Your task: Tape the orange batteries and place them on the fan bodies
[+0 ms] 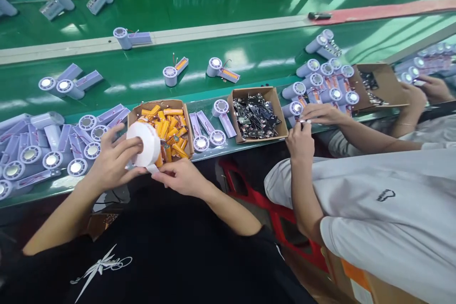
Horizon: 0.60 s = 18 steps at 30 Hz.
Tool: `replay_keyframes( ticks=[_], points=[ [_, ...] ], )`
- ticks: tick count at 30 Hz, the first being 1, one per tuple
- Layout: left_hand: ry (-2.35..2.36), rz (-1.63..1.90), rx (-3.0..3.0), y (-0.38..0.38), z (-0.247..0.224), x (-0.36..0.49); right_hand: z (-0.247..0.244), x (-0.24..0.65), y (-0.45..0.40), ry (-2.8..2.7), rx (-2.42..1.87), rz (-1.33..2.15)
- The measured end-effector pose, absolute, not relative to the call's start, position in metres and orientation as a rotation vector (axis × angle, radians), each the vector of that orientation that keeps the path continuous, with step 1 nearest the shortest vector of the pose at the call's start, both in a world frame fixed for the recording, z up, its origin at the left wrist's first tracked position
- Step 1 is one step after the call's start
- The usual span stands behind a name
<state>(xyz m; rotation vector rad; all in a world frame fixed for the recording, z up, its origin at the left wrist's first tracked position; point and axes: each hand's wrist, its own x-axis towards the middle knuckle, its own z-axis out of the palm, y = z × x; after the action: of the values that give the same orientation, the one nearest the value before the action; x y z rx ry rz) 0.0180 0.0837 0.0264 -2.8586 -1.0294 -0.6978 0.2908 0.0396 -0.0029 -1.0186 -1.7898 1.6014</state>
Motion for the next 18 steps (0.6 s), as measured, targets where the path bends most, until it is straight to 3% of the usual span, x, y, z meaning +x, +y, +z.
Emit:
replay_keyframes(
  ticks=[4, 11, 18],
  points=[
    [-1.202, -0.765, -2.673, 0.059, 0.013, -0.006, 0.000, 0.288, 0.047, -2.290, -0.777, 1.542],
    [-1.279, -0.892, -2.609, 0.032, -0.017, -0.008, 0.002, 0.300, 0.108, -2.385, -1.814, 0.527],
    [-1.290, -0.949, -2.643, 0.036, -0.023, 0.005, -0.009, 0.300, 0.123, -2.187, -1.495, 0.759]
  ],
)
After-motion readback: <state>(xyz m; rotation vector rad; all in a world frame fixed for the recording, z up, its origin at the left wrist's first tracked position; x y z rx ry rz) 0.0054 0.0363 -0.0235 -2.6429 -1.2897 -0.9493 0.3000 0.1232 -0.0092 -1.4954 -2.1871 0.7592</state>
